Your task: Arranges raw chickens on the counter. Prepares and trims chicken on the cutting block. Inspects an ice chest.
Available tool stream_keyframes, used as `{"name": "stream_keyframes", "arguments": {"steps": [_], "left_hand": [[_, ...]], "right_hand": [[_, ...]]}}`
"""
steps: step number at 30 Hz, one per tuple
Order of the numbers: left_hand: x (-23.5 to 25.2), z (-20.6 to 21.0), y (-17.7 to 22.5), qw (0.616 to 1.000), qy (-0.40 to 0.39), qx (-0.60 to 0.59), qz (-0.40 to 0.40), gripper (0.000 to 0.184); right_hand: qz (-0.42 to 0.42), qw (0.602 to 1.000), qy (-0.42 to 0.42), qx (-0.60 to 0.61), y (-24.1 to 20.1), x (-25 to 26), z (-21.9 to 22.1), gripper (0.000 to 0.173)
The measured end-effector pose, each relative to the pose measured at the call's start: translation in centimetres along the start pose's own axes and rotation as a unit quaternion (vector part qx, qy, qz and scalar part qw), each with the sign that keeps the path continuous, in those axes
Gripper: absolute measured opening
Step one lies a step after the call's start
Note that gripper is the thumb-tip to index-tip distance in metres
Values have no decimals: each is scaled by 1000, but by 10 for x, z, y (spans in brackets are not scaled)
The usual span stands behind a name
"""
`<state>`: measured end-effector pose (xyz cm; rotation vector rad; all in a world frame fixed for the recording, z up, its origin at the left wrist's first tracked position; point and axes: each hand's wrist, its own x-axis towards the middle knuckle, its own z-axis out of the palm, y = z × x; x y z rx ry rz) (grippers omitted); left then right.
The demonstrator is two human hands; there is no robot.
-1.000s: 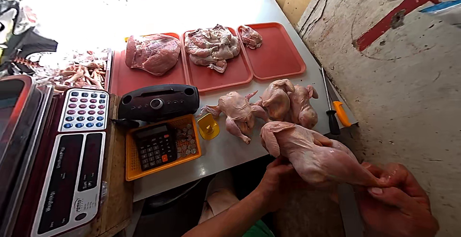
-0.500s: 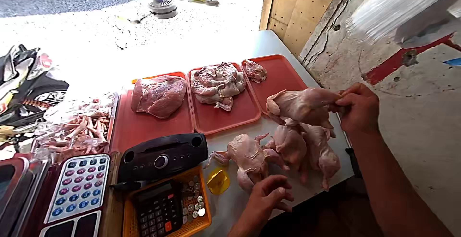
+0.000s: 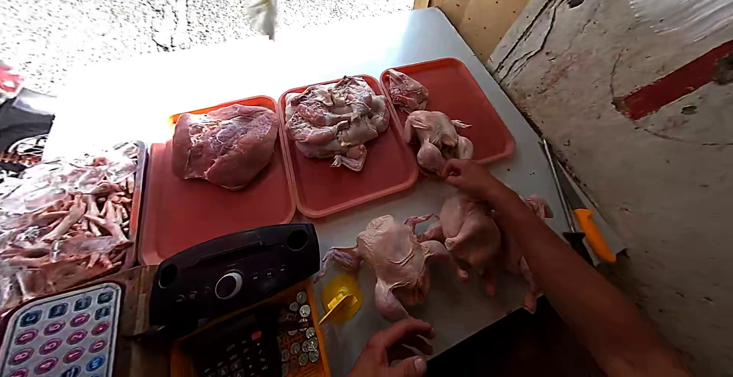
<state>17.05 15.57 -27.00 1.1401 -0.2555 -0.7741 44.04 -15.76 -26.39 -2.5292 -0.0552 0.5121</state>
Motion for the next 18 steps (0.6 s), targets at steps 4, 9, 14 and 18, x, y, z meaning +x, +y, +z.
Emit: {"name": "stream_keyframes", "arguments": {"steps": [4, 9, 14, 18], "left_hand": [[27, -2, 11, 998, -26, 50, 6, 47], [39, 4, 9, 998, -66, 12, 13, 51], [52, 24, 4, 994, -8, 106, -21, 37], [86, 34, 16, 964, 77, 253, 40, 31]], "right_hand": [[-36, 984, 142, 104, 14, -64, -24, 18], [41, 918, 291, 268, 25, -191, 12, 22], [151, 897, 275, 311, 28, -269, 109, 19], [191, 865, 331, 326, 25, -287, 147, 20]]}}
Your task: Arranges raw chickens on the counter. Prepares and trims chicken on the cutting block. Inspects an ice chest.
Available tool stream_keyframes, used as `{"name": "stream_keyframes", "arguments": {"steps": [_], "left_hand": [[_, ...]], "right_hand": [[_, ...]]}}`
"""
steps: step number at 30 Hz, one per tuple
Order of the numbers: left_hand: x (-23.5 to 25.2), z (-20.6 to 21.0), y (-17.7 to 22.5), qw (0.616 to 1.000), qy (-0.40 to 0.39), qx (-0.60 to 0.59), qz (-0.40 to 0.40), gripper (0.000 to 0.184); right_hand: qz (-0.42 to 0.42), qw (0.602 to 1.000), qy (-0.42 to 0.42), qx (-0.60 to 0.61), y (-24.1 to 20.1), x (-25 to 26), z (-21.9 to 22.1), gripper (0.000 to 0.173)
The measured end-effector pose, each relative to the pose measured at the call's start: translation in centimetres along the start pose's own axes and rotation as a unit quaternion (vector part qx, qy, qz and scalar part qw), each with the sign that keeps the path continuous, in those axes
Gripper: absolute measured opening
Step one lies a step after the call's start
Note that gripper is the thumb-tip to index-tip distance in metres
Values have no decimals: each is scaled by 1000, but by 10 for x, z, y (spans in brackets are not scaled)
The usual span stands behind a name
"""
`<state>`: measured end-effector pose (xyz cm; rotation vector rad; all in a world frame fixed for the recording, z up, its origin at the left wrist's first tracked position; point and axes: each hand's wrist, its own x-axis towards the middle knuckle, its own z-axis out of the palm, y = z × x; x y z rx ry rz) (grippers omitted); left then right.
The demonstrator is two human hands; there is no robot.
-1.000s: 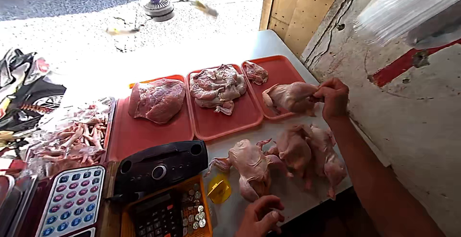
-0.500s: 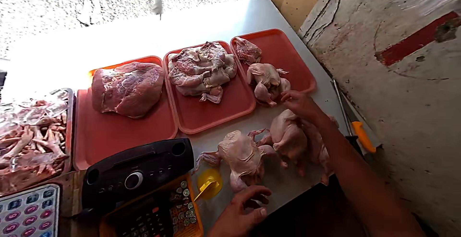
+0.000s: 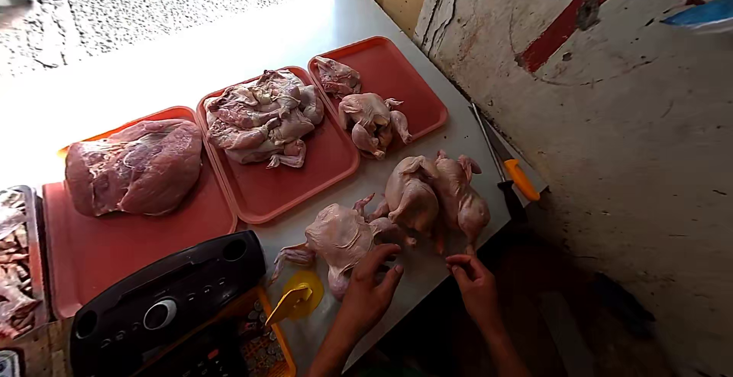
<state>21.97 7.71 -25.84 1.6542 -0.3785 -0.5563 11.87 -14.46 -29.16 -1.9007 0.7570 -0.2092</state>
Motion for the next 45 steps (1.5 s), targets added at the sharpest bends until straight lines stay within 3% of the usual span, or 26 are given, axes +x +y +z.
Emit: {"name": "stream_keyframes", "arguments": {"steps": [3, 5, 8, 12, 14, 16, 19, 21, 23, 24, 26, 28, 31, 33, 35, 36, 37, 40, 42, 45], "left_hand": [[18, 1, 4, 989, 31, 120, 78, 29], [30, -1, 0, 954, 36, 276, 112, 35], [50, -5, -14, 884, -23, 463, 55, 50], [53, 3, -35, 850, -52, 524, 7, 52], [49, 3, -30, 844, -61, 532, -24, 54], [42, 1, -24, 837, -72, 540, -45, 58], [22, -8, -34, 845, -48, 533, 11, 62], [8, -14, -47, 868, 19, 482, 118, 48], [-2, -11, -49, 915, 105, 335, 201, 35], [-5, -5, -43, 945, 131, 224, 197, 33], [-7, 12, -26, 985, 140, -59, 87, 30], [4, 29, -19, 956, 110, -272, -25, 44], [20, 50, -22, 905, 18, -423, -51, 85], [16, 59, -19, 849, -4, -525, -61, 80], [8, 60, -28, 808, -22, -588, -39, 66], [5, 59, -36, 795, -36, -605, -20, 60], [3, 58, -42, 791, -47, -610, -4, 55], [2, 65, -46, 807, -46, -589, -2, 47], [2, 76, -47, 807, -54, -589, 8, 49], [0, 95, -42, 792, -47, -608, 25, 58]], "right_hand": [[-76, 997, -17, -17, 10, 9, 15, 36], [-101, 994, -27, -17, 7, 28, 30, 50], [-140, 986, -48, -77, -6, 62, 58, 76], [-171, 975, -18, -144, -11, 102, 83, 105], [-138, 988, -22, -72, -14, 116, 82, 101], [-48, 996, -45, 57, -22, 129, 74, 90], [95, 963, -68, 244, -35, 134, 70, 87], [138, 938, -85, 306, -39, 127, 64, 85], [159, 911, -90, 369, -39, 111, 56, 78], [157, 901, -92, 395, -38, 101, 53, 70], [142, 871, -109, 458, -30, 82, 45, 59], [133, 832, -145, 518, -24, 61, 37, 51], [139, 802, -173, 554, -25, 19, 32, 53], [91, 852, -173, 485, -24, -3, 24, 60], [-20, 947, -199, 251, -29, -9, -5, 80], [-59, 972, -187, 130, -38, -11, -22, 80], [-113, 977, -168, 64, -44, -14, -37, 71], [-250, 948, -190, 47, -56, -26, -64, 51], [-302, 931, -202, -23, -63, -38, -64, 59], [-275, 938, -206, -40, -73, -48, -65, 70]]}}
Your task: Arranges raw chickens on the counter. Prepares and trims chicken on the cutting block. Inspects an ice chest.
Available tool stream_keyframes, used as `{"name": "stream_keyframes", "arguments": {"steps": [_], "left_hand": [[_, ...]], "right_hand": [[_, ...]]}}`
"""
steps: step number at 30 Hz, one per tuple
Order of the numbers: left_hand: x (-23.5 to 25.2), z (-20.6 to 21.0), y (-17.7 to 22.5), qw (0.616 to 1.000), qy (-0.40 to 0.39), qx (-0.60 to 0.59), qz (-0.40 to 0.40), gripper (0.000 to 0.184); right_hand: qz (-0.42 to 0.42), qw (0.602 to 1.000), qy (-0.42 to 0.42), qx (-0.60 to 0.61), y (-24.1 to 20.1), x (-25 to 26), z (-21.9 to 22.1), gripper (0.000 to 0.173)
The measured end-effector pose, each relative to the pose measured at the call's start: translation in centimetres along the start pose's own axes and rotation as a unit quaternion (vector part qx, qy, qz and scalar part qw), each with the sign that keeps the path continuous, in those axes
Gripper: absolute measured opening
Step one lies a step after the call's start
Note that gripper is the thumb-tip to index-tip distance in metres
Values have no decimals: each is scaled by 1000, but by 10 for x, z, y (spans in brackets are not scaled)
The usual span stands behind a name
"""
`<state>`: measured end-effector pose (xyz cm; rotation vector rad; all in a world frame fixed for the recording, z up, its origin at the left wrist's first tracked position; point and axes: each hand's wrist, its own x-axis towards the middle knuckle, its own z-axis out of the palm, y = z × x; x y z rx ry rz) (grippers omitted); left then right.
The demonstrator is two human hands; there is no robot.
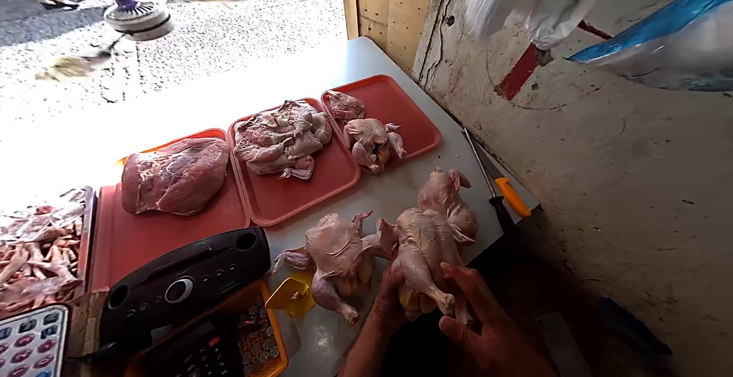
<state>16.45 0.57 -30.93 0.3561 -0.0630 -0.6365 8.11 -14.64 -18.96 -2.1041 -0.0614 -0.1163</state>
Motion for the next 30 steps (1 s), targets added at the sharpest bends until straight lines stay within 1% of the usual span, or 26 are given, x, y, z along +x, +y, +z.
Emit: {"name": "stream_keyframes", "arguments": {"steps": [2, 3, 4, 5, 6, 7, 8, 9, 10, 11, 12, 13, 14, 15, 16, 17, 18, 20, 22, 24, 25, 27, 28, 29, 30], "left_hand": [[1, 9, -7, 1000, 27, -2, 12, 65], [2, 15, -7, 999, 47, 7, 20, 71], [5, 21, -5, 997, 66, 29, 28, 84], [11, 28, 0, 994, 77, 70, 33, 104], [19, 36, 7, 989, 83, 116, 30, 120], [30, 43, 14, 984, 79, 161, 23, 130], [43, 46, 23, 979, 52, 198, 15, 131], [59, 46, 35, 970, 7, 244, 8, 121], [77, 44, 49, 949, -29, 314, 8, 102], [96, 44, 64, 916, -19, 401, 20, 81], [114, 47, 80, 871, 22, 489, 43, 65], [132, 49, 94, 807, 87, 580, 71, 57], [151, 50, 105, 722, 147, 670, 91, 47], [171, 48, 112, 634, 180, 747, 84, 42], [192, 47, 117, 561, 190, 805, 43, 43], [215, 46, 118, 507, 180, 843, -13, 48], [236, 45, 115, 470, 164, 865, -63, 52], [274, 37, 102, 422, 142, 888, -113, 56], [300, 33, 92, 392, 136, 898, -145, 57], [315, 35, 84, 362, 129, 903, -192, 58], [319, 37, 81, 346, 124, 904, -216, 59], [320, 39, 81, 328, 123, 900, -260, 56], [318, 39, 86, 329, 127, 894, -277, 54], [314, 37, 93, 347, 134, 885, -281, 51], [308, 31, 100, 377, 144, 873, -273, 49]], "right_hand": [[28, 994, -27, 100, -9, -1, -1, 58], [42, 988, -27, 143, -11, 0, 2, 47], [60, 984, 1, 165, -13, 4, 5, 32], [78, 980, 54, 176, -15, 11, 8, 20], [90, 971, 117, 189, -14, 21, 11, 21], [96, 956, 178, 213, -11, 33, 9, 27], [93, 939, 225, 244, -6, 46, 1, 29], [84, 922, 260, 273, -3, 61, -11, 27], [76, 908, 285, 299, -3, 75, -26, 25], [71, 895, 308, 315, -3, 88, -41, 23], [68, 886, 326, 322, -3, 100, -57, 22], [65, 882, 341, 318, -4, 111, -72, 23], [58, 883, 351, 306, -3, 121, -86, 24], [47, 889, 353, 287, -1, 131, -99, 26], [31, 897, 352, 266, 3, 141, -109, 28], [20, 903, 354, 243, 7, 152, -118, 29], [17, 906, 360, 221, 10, 164, -126, 30], [30, 911, 368, 183, 18, 192, -138, 29], [43, 917, 366, 153, 29, 229, -145, 29], [49, 925, 359, 112, 48, 270, -143, 31], [44, 932, 348, 89, 61, 290, -138, 32], [28, 955, 294, 32, 91, 327, -123, 35], [33, 966, 258, -6, 106, 343, -113, 36], [46, 974, 216, -57, 121, 357, -103, 36], [73, 979, 156, -106, 135, 368, -94, 33]]}}
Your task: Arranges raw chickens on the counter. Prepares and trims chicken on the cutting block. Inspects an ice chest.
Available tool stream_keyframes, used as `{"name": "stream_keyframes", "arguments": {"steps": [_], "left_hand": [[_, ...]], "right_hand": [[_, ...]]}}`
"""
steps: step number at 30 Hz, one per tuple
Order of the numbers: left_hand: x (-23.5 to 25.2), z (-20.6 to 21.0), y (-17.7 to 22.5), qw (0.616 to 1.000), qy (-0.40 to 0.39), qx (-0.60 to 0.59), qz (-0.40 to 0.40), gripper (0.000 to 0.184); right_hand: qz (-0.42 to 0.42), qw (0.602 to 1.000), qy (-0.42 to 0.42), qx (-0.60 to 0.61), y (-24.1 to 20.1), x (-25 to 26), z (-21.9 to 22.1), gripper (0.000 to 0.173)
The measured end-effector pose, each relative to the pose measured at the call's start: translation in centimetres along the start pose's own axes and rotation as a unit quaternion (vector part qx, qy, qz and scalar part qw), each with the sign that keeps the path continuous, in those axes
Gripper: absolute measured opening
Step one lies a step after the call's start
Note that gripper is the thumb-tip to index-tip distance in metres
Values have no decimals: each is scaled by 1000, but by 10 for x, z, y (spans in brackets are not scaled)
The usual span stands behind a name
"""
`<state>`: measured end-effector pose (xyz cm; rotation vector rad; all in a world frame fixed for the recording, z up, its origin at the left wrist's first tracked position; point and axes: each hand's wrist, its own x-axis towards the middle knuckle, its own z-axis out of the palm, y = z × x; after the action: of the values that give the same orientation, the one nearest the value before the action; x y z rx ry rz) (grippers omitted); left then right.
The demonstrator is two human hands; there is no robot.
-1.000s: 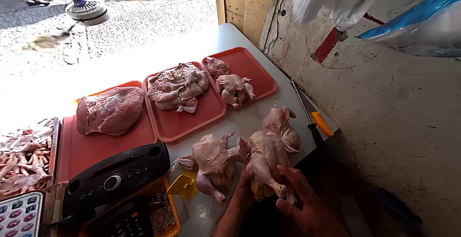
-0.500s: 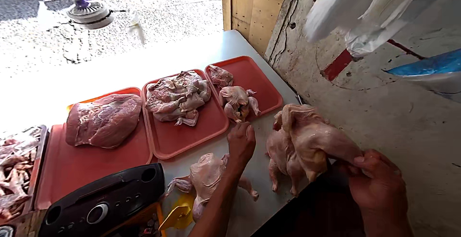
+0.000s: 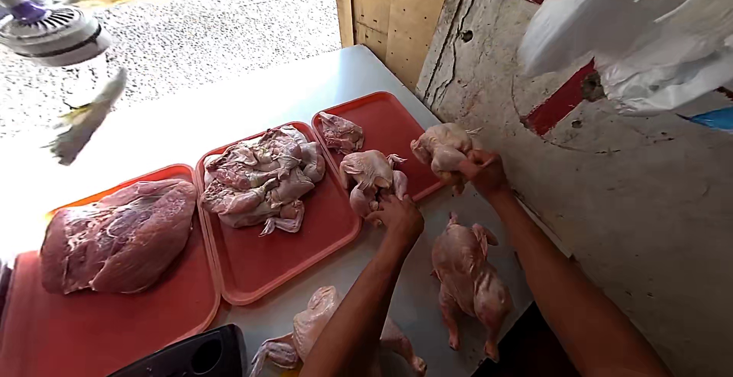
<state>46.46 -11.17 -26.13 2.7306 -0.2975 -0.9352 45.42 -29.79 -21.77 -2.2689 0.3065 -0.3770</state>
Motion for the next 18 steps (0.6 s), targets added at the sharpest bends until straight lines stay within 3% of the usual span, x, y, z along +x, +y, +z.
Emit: {"name": "stream_keyframes", "arguments": {"steps": [3, 5, 11, 15, 18], "left_hand": [[-2, 18, -28, 992, 38, -112, 39, 42], [0, 29, -32, 981, 105, -154, 61, 36], [0, 13, -9, 970, 133, -187, 84, 33], [9, 18, -2, 982, 93, -134, 97, 31], [15, 26, -2, 986, 66, -104, 116, 30]], "right_hand": [[44, 978, -174, -103, 32, 18, 46, 29], [36, 969, -210, -126, 34, 18, 65, 32], [-9, 973, -216, -78, 34, 19, 65, 37], [43, 979, -196, -19, 35, 24, 63, 39], [38, 974, -216, -51, 29, 22, 62, 35]]}}
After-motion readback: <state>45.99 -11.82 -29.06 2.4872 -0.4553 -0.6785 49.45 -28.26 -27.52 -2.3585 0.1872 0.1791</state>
